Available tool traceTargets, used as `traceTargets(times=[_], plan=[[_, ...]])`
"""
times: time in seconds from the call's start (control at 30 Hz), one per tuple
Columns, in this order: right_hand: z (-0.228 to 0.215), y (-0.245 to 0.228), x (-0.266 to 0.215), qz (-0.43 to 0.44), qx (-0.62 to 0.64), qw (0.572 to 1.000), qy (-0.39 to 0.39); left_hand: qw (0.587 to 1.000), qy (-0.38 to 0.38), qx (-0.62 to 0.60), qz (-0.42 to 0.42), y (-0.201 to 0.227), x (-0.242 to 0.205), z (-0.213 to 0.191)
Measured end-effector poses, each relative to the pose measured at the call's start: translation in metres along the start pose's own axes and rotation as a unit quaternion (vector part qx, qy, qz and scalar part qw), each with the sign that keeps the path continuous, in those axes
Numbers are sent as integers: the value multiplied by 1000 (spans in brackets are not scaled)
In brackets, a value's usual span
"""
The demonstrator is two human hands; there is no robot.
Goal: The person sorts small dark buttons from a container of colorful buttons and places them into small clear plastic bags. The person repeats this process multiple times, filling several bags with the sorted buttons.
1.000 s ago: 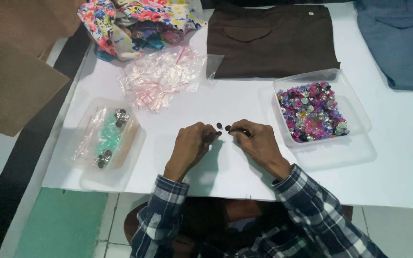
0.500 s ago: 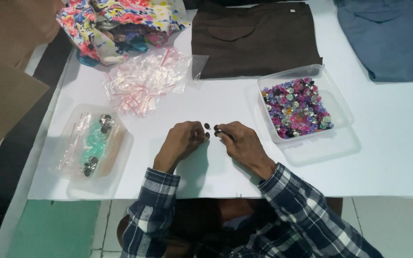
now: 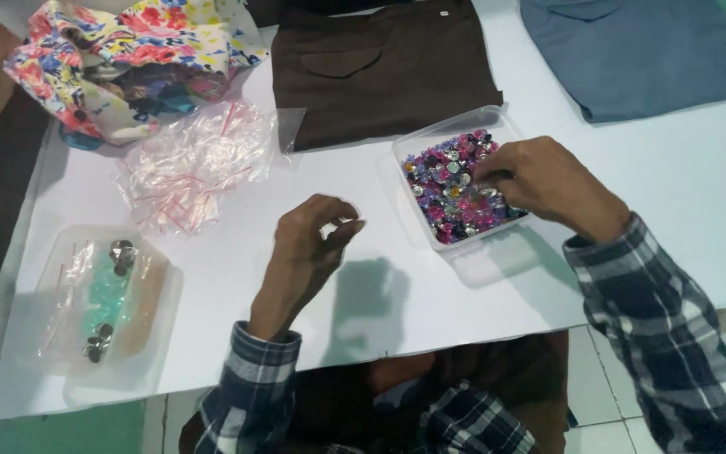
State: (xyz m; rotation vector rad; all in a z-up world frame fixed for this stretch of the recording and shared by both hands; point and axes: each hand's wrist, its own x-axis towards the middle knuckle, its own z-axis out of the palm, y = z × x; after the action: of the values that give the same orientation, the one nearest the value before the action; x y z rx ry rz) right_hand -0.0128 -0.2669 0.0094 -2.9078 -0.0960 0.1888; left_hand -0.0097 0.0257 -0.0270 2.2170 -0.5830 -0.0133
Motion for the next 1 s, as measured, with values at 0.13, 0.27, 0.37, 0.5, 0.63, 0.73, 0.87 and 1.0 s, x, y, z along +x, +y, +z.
traceTargets(times=[0.13, 0.27, 0.37, 0.5, 0.63, 0.73, 0.87, 1.0], plan=[[8, 7, 13, 0, -85, 994, -71, 992, -1, -41, 121, 15, 54, 66], [43, 30, 34, -51, -66, 994, -71, 990, -96, 20, 98, 17, 95, 109], [52, 41, 44, -53, -90, 994, -37, 989, -101, 57, 93, 14, 104, 122], [41, 49, 45, -48, 58, 997, 15, 992, -102, 37, 68, 24, 106, 121], [20, 38, 26, -11, 209, 978, -3, 993, -92, 19, 67, 36, 104, 115], [11, 28, 16, -1, 251, 968, -10, 995, -62, 15, 77, 23, 108, 128], [0, 20, 10, 11, 222, 974, -37, 995, -64, 36, 65, 13, 108, 135], [-2, 19, 15, -2, -9, 994, -106, 996, -25, 33, 77, -1, 114, 150]])
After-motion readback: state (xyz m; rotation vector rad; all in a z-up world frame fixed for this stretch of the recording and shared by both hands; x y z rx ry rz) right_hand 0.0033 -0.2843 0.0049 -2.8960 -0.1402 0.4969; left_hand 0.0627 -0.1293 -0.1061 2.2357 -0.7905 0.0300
